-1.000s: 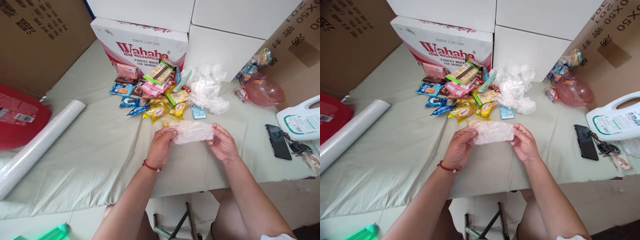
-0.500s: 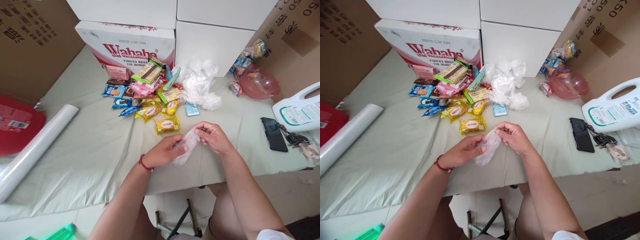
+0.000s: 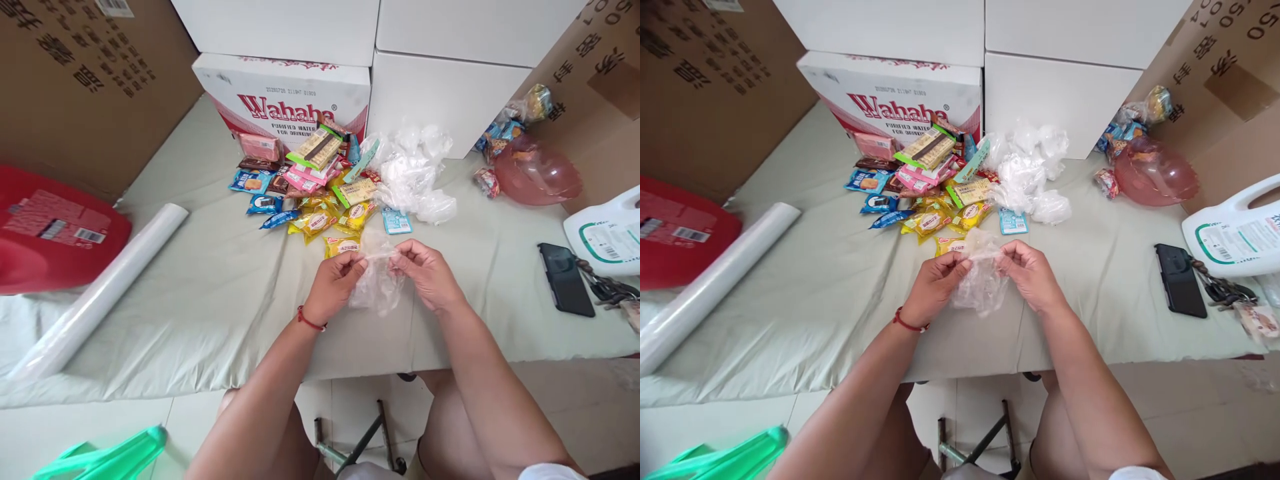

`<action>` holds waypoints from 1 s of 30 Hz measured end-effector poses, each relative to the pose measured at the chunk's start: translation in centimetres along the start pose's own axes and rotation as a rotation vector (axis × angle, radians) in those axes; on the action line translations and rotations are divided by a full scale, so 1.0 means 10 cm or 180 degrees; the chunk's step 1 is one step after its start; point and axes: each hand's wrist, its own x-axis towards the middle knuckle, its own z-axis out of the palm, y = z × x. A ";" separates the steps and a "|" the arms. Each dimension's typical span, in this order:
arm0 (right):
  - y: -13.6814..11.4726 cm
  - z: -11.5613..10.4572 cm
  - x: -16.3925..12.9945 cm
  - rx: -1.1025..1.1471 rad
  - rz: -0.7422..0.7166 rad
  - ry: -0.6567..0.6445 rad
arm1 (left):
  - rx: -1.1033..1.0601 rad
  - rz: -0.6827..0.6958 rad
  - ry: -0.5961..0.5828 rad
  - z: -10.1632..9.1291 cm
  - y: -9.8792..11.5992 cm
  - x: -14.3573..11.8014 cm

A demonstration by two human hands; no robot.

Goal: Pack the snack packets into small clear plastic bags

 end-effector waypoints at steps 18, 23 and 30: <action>0.07 -0.16 -0.08 -0.2692 -0.2101 0.0320 | -0.0946 -0.0302 0.0888 -0.12 0.03 0.11; 0.05 -0.17 -0.08 -0.2750 -0.2404 -0.0526 | -0.0736 -0.0293 0.0794 -0.11 0.03 0.07; 0.02 -0.44 -0.05 -0.2635 -0.1751 -0.0094 | 0.0291 -0.0215 0.1050 -0.17 -0.12 -0.05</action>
